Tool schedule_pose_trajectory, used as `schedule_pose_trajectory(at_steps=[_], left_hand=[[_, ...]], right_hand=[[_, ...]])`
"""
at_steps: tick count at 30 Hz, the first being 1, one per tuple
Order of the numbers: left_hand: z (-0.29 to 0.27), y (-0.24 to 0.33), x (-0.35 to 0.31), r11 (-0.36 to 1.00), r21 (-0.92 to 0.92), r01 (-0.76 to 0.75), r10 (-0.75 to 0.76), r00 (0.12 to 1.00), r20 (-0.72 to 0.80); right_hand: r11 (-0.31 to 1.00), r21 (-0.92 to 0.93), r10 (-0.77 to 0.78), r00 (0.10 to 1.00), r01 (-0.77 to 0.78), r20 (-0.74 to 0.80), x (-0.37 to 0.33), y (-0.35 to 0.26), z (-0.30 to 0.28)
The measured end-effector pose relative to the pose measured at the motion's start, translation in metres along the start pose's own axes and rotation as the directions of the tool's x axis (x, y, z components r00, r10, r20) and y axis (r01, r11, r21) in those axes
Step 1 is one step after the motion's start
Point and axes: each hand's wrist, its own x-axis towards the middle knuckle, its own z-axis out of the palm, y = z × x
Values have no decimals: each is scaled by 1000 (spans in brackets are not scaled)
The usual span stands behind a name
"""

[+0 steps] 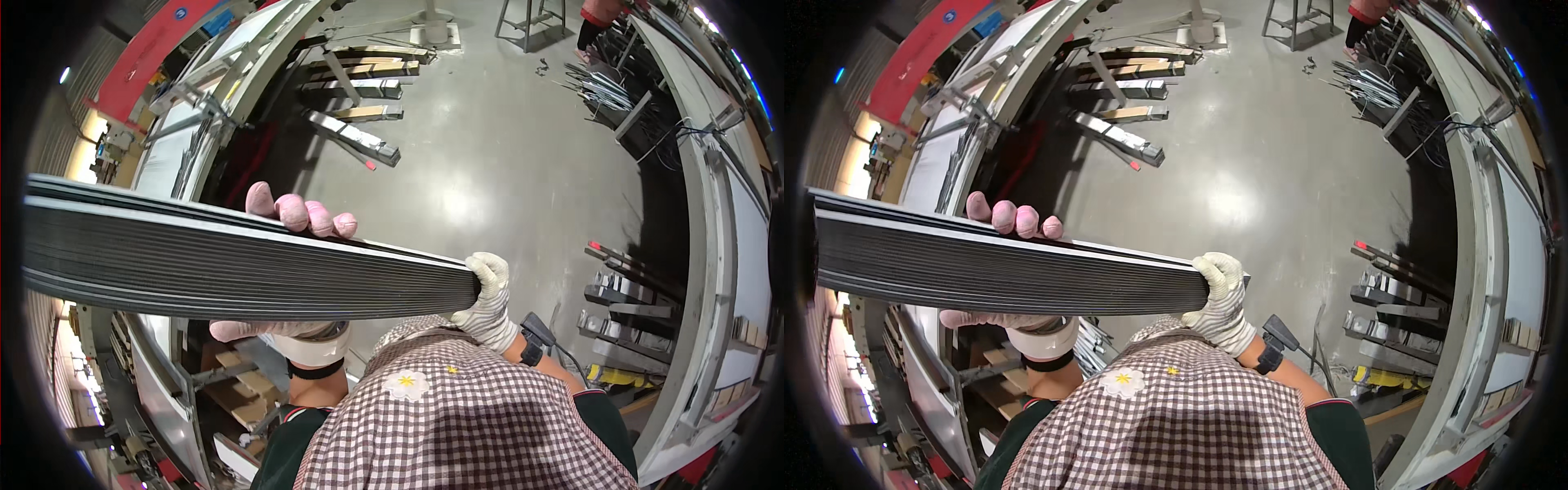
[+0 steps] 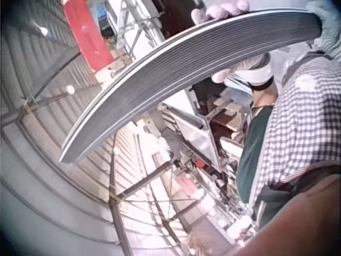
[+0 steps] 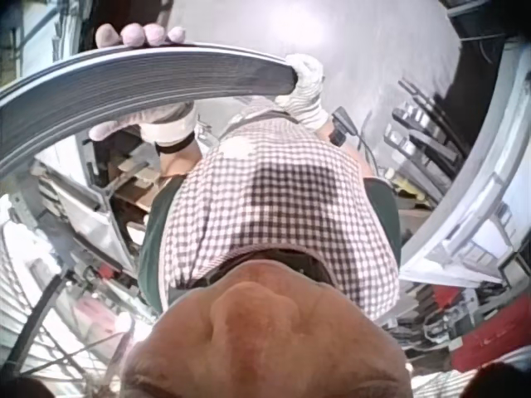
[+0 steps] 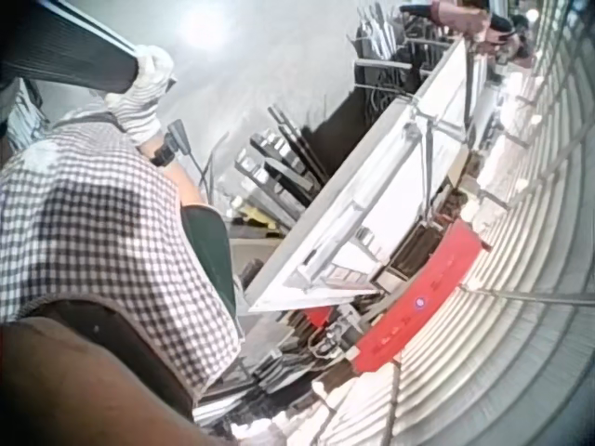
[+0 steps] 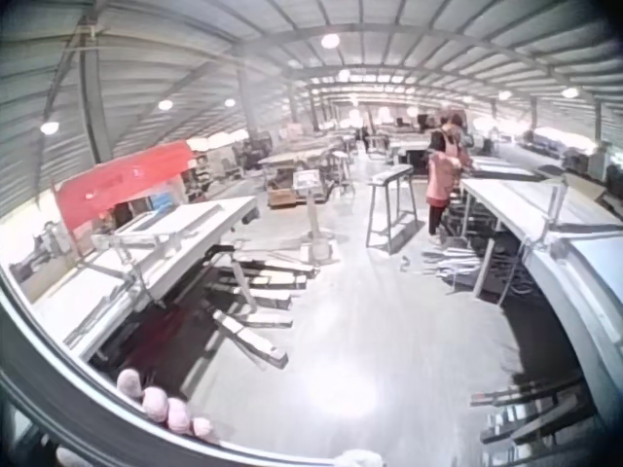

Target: The recorder handles long metal or composite panels, slides them into a machine for processing, applies labels, and stacks the finished components.

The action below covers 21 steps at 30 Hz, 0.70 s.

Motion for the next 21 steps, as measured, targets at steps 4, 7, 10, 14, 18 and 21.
schedule_pose_trajectory(at_steps=[4,7,10,14,18,21], left_hand=[[-51,-46,78,1000,10,8,-7,996,-86],[-94,-101,154,998,-5,70,-70,996,-63],[-125,-179,242,986,88,138,-136,990,-34],[-166,-256,337,960,182,212,-239,960,147],[-207,-353,422,932,122,342,-361,908,211],[-245,-444,493,915,113,386,-401,897,187]], right_hand=[[996,86,9,1000,-10,7,90,67,14],[946,218,212,966,-240,144,144,140,27],[950,-130,304,937,-285,170,221,196,4],[854,-159,517,838,-495,173,317,246,-18],[749,370,581,813,-549,29,361,373,-6],[856,197,492,870,-478,-23,454,417,-49]])
